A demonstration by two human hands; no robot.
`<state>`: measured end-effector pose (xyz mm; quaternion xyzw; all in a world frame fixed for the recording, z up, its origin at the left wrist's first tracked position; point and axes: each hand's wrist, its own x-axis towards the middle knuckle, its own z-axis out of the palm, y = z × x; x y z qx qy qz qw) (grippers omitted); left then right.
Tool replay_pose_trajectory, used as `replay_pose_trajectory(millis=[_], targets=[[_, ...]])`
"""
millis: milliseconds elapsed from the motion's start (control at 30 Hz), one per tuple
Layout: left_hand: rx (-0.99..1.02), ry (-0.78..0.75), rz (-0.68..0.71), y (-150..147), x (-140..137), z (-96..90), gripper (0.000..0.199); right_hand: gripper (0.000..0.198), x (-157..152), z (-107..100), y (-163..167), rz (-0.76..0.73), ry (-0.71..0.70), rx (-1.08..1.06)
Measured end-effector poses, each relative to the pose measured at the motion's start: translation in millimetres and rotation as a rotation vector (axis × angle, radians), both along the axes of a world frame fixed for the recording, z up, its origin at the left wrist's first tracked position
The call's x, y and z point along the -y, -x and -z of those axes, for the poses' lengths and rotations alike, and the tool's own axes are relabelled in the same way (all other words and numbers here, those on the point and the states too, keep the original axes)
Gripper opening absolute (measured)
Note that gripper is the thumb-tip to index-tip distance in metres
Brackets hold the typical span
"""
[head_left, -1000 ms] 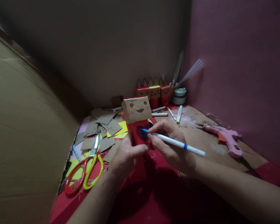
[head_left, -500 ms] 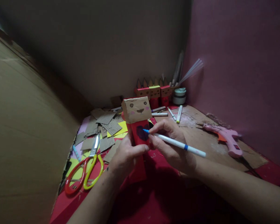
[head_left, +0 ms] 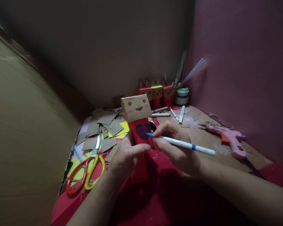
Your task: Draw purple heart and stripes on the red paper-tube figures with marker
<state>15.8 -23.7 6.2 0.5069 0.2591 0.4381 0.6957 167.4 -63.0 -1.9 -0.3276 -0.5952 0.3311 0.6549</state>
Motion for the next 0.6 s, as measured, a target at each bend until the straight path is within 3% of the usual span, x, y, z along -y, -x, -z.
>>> replay_pose_trajectory(millis=[300, 600], targets=[[0.001, 0.002, 0.017, -0.1, -1.2, 3.5, 0.06, 0.004, 4.7, 0.6, 3.6, -0.086, 0.027, -0.032], [0.046, 0.045, -0.008, -0.2, -0.3, -0.5, 0.06, 0.008, 2.9, 3.6, 3.5, 0.013, 0.03, -0.017]])
